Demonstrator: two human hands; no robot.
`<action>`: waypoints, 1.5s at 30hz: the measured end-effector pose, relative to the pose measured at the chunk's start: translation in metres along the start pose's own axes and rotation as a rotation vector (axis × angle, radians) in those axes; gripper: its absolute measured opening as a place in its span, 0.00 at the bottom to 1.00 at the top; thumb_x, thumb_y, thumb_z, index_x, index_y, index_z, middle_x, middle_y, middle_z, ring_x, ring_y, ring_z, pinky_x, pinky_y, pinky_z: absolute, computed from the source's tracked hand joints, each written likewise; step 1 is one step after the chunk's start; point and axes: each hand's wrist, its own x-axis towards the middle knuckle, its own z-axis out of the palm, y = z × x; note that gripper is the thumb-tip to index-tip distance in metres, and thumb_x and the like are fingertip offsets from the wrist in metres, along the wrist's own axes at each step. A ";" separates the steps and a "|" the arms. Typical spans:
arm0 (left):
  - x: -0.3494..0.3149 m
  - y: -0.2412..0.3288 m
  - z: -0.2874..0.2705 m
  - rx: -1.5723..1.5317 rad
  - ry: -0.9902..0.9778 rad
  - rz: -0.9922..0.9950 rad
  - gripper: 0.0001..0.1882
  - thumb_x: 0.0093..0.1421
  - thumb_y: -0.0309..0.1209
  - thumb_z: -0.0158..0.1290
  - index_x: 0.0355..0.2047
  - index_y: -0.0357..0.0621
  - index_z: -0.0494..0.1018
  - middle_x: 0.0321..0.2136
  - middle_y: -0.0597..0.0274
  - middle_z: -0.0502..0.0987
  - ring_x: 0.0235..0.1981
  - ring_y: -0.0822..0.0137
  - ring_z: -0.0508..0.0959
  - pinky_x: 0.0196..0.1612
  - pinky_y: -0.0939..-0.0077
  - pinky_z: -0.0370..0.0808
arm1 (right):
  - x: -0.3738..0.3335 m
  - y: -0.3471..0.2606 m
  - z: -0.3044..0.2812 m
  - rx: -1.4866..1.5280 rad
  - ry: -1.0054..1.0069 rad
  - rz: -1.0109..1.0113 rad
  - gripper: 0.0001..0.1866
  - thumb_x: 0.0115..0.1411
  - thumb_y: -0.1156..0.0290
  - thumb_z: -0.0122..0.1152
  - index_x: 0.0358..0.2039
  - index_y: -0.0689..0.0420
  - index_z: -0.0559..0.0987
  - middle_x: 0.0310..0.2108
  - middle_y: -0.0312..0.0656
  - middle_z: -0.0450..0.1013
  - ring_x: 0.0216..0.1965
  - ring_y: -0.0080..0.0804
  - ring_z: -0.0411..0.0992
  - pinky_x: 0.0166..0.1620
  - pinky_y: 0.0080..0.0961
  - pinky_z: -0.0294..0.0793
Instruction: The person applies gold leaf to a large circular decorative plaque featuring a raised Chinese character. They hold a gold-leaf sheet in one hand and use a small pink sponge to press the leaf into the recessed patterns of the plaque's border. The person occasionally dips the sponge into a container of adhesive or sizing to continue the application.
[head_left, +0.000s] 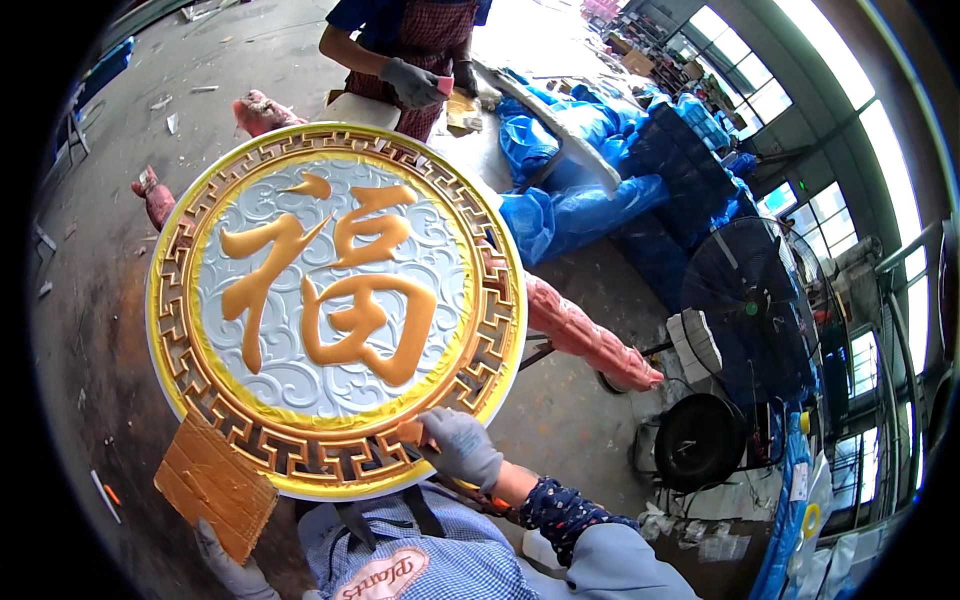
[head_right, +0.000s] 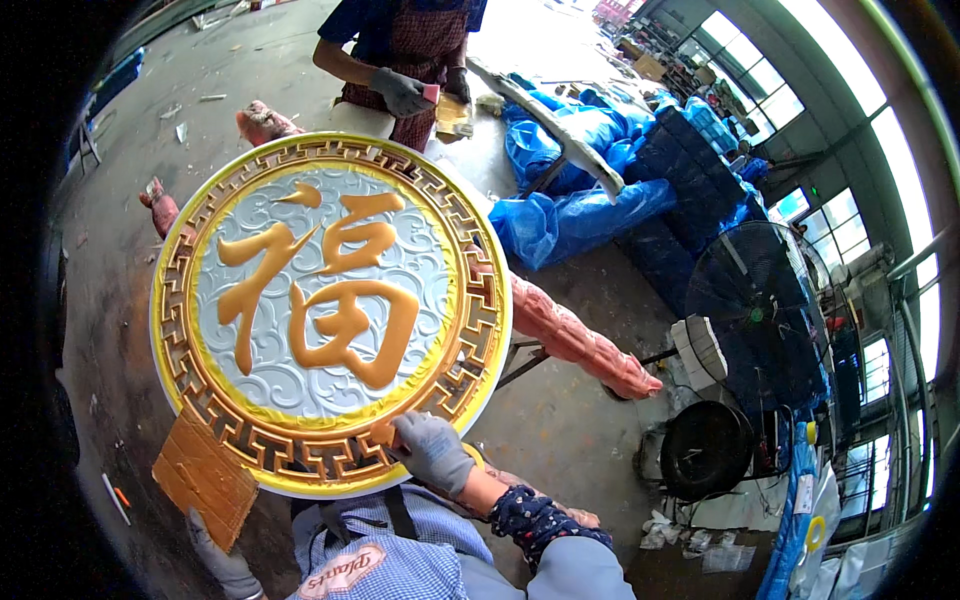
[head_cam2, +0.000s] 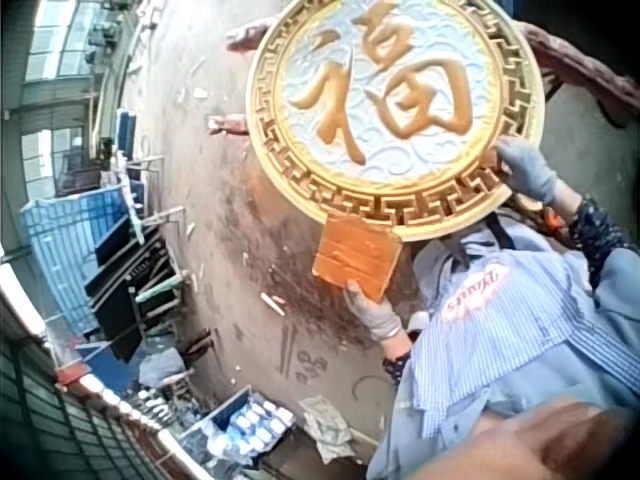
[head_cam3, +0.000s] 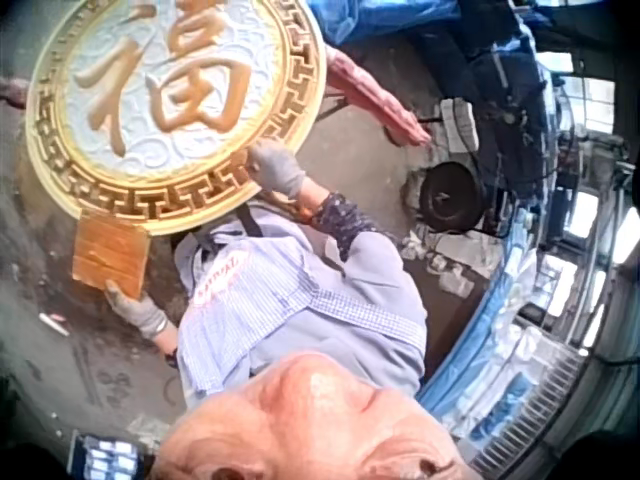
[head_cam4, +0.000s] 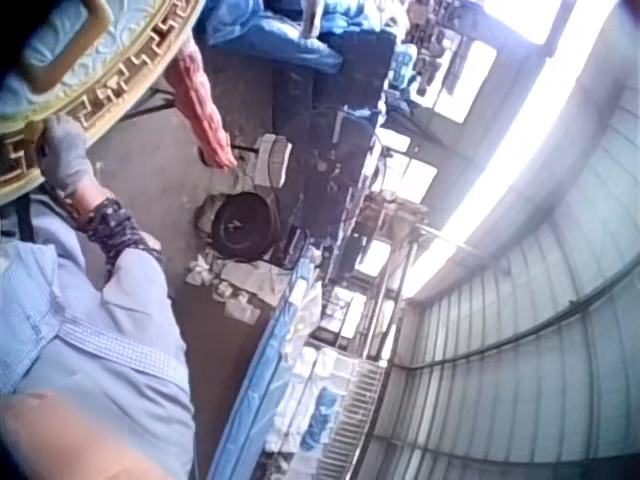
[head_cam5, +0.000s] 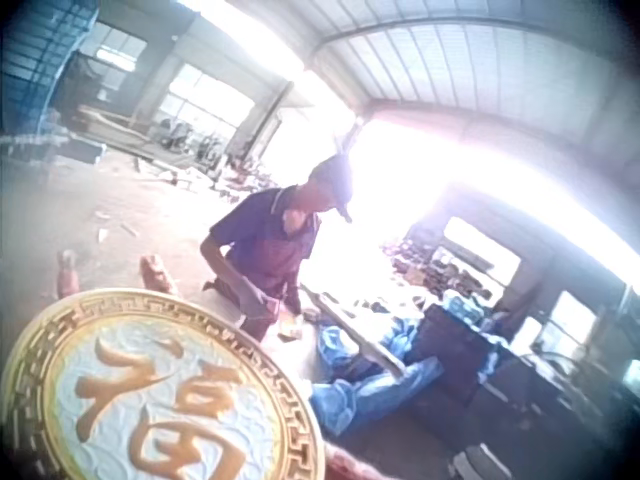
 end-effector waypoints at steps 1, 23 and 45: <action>0.000 -0.002 -0.005 -0.054 0.012 0.011 0.34 0.70 0.30 0.55 0.74 0.37 0.61 0.71 0.41 0.64 0.70 0.44 0.67 0.71 0.51 0.68 | -0.001 -0.002 0.003 -0.010 0.037 -0.069 0.17 0.54 0.67 0.71 0.43 0.54 0.77 0.36 0.46 0.76 0.37 0.49 0.79 0.40 0.44 0.78; 0.048 0.080 -0.016 -0.615 0.104 -0.381 0.35 0.64 0.20 0.58 0.72 0.49 0.66 0.65 0.39 0.71 0.64 0.40 0.74 0.68 0.53 0.70 | -0.019 0.011 0.001 0.444 0.205 0.366 0.23 0.57 0.70 0.75 0.53 0.62 0.80 0.39 0.48 0.83 0.40 0.37 0.85 0.43 0.30 0.82; 0.024 0.067 -0.019 -0.372 0.064 -0.314 0.35 0.67 0.15 0.54 0.73 0.51 0.64 0.66 0.43 0.70 0.64 0.46 0.75 0.67 0.59 0.72 | 0.005 -0.004 0.017 0.010 0.160 0.144 0.19 0.57 0.67 0.74 0.47 0.56 0.79 0.39 0.47 0.79 0.37 0.50 0.81 0.39 0.42 0.80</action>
